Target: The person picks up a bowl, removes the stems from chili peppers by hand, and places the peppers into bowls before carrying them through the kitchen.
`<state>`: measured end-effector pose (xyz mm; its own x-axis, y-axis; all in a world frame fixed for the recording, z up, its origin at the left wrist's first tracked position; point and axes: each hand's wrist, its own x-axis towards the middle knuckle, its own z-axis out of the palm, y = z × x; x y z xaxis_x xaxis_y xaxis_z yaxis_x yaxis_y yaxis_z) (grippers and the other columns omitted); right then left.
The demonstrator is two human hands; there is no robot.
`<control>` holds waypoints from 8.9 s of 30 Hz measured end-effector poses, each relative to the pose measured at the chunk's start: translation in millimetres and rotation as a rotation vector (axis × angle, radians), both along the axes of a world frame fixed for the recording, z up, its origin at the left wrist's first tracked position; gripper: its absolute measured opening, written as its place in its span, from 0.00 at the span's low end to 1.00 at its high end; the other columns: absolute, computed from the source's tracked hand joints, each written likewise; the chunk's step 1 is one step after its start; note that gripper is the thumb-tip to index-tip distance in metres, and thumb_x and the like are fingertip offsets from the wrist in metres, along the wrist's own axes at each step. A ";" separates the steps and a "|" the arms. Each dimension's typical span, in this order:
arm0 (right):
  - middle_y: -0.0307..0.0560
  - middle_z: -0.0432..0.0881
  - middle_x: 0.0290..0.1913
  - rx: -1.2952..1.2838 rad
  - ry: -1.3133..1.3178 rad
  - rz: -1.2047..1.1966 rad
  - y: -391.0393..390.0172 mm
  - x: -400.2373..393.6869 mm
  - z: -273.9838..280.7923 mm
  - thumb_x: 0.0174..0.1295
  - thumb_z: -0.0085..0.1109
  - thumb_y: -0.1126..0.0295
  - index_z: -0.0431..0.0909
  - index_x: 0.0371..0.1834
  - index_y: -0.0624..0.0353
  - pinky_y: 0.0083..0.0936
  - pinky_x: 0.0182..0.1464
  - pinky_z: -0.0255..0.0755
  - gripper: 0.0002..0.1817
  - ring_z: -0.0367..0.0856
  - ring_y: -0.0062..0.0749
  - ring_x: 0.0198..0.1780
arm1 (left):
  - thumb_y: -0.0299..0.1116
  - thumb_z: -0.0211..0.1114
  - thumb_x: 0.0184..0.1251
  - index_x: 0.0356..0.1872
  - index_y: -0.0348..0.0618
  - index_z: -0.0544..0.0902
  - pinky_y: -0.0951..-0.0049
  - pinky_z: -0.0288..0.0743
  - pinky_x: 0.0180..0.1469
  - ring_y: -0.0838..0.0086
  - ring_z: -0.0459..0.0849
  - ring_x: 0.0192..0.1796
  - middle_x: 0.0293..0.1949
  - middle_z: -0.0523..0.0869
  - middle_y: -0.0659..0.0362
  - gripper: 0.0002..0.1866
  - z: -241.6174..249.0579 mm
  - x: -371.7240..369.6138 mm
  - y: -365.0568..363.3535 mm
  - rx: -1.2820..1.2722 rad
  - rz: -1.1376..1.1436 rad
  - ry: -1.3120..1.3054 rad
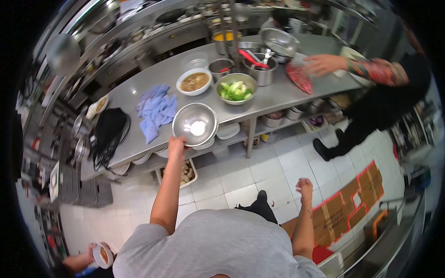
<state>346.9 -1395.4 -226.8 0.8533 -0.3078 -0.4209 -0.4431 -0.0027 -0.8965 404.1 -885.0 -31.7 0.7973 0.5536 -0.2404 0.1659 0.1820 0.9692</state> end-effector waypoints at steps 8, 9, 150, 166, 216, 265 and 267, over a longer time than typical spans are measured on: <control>0.43 0.75 0.45 0.255 -0.322 0.136 -8.8 248.9 129.3 0.60 0.56 0.55 0.72 0.53 0.52 0.32 0.45 0.71 0.21 0.75 0.30 0.44 | 0.24 0.56 0.50 0.52 0.27 0.65 0.68 0.82 0.26 0.62 0.83 0.36 0.42 0.77 0.46 0.24 3.2 12.0 -24.4 -0.120 0.179 0.115; 0.43 0.74 0.48 0.281 -0.334 0.105 -17.2 286.8 132.9 0.59 0.57 0.54 0.71 0.54 0.50 0.32 0.46 0.70 0.22 0.74 0.30 0.45 | 0.24 0.54 0.51 0.54 0.28 0.66 0.69 0.82 0.25 0.62 0.84 0.36 0.42 0.78 0.47 0.25 -8.4 13.4 -22.1 -0.147 0.140 0.061; 0.44 0.77 0.27 -0.203 -0.653 0.617 453.4 205.7 210.9 0.67 0.47 0.72 0.71 0.39 0.63 0.22 0.32 0.70 0.06 0.75 0.25 0.28 | 0.23 0.55 0.53 0.42 0.44 0.70 0.53 0.72 0.41 0.47 0.78 0.35 0.42 0.72 0.47 0.13 66.9 99.4 264.1 1.768 -0.240 -0.071; 0.40 0.78 0.31 0.552 -0.289 0.505 449.3 199.8 225.9 0.67 0.50 0.68 0.72 0.39 0.60 0.14 0.33 0.68 0.06 0.72 0.16 0.29 | 0.21 0.51 0.52 0.61 0.35 0.57 0.44 0.68 0.44 0.38 0.78 0.40 0.35 0.78 0.31 0.30 4.0 78.5 206.4 0.786 -0.083 0.321; 0.45 0.81 0.34 0.061 -0.442 0.711 460.9 212.3 213.9 0.63 0.49 0.76 0.75 0.36 0.62 0.24 0.37 0.73 0.05 0.80 0.29 0.35 | 0.20 0.56 0.52 0.46 0.37 0.76 0.62 0.68 0.46 0.56 0.78 0.45 0.40 0.79 0.53 0.17 45.5 81.4 129.5 1.280 -0.503 -0.499; 0.51 0.71 0.36 -0.367 -0.781 0.988 476.9 206.1 230.6 0.63 0.53 0.66 0.78 0.39 0.60 0.34 0.45 0.66 0.09 0.73 0.44 0.40 | 0.27 0.60 0.64 0.35 0.38 0.79 0.83 0.68 0.29 0.84 0.74 0.27 0.28 0.79 0.65 0.04 33.2 107.6 140.4 -0.051 -0.554 -0.172; 0.50 0.70 0.35 -0.384 -0.837 1.023 475.4 207.1 229.5 0.63 0.53 0.67 0.77 0.39 0.61 0.32 0.45 0.65 0.09 0.72 0.42 0.40 | 0.28 0.59 0.65 0.34 0.39 0.78 0.83 0.66 0.27 0.84 0.71 0.25 0.26 0.77 0.66 0.04 35.9 106.7 141.6 -0.049 -0.580 -0.148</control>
<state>554.0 -920.0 2.6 0.7225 0.6259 0.2938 0.5729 -0.3041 -0.7611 510.8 -743.4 4.2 0.9930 0.0088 -0.1177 0.1151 0.1474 0.9824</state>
